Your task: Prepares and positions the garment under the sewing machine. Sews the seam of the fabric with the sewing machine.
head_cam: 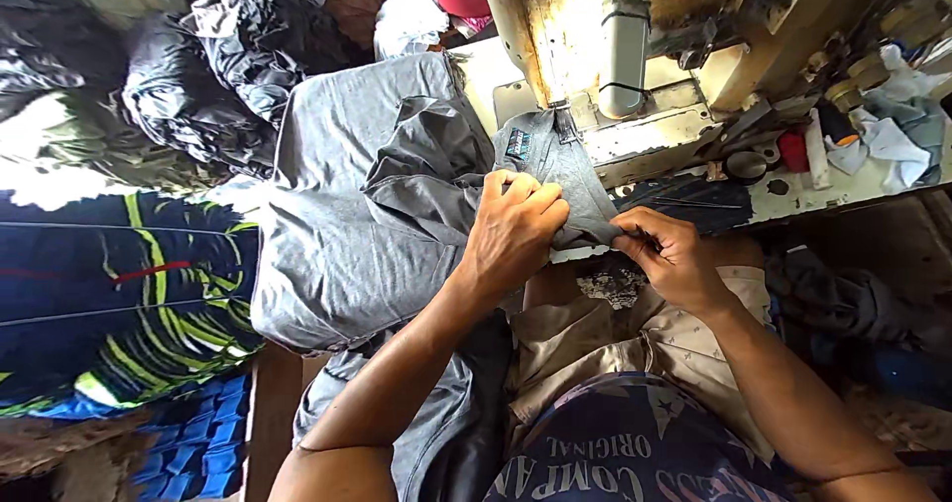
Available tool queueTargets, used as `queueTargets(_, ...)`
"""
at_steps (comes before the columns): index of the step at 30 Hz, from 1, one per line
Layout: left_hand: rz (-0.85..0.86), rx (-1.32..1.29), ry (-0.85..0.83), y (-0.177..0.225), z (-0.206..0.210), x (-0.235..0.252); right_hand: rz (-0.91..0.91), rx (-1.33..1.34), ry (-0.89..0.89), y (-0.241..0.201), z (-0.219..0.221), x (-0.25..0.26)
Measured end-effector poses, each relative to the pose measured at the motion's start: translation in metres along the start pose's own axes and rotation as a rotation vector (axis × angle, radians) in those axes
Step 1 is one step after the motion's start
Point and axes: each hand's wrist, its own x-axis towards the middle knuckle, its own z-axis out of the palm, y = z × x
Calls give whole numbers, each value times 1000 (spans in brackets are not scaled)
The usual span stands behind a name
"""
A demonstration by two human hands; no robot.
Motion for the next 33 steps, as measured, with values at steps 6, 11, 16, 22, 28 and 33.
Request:
queueTargets(6,-22,39,-9,-11,0,16,56,-4,69,6,4,14)
queueTargets(11,-33,79,42,-34,5,29,92,10,112,15,12,33)
queueTargets(16,-5,87,112,-67,15,38,77,45,143,18,23,54)
queueTargets(22,62,-39,143,-88,20,42,0,109,186,27,31,79)
queueTargets(28,62,-119,-97,-82,-23,38,-10,143,167,30,29,84)
queueTargets(33,-103,1,-183,-111,-55,25,-28,92,113,32,24,85)
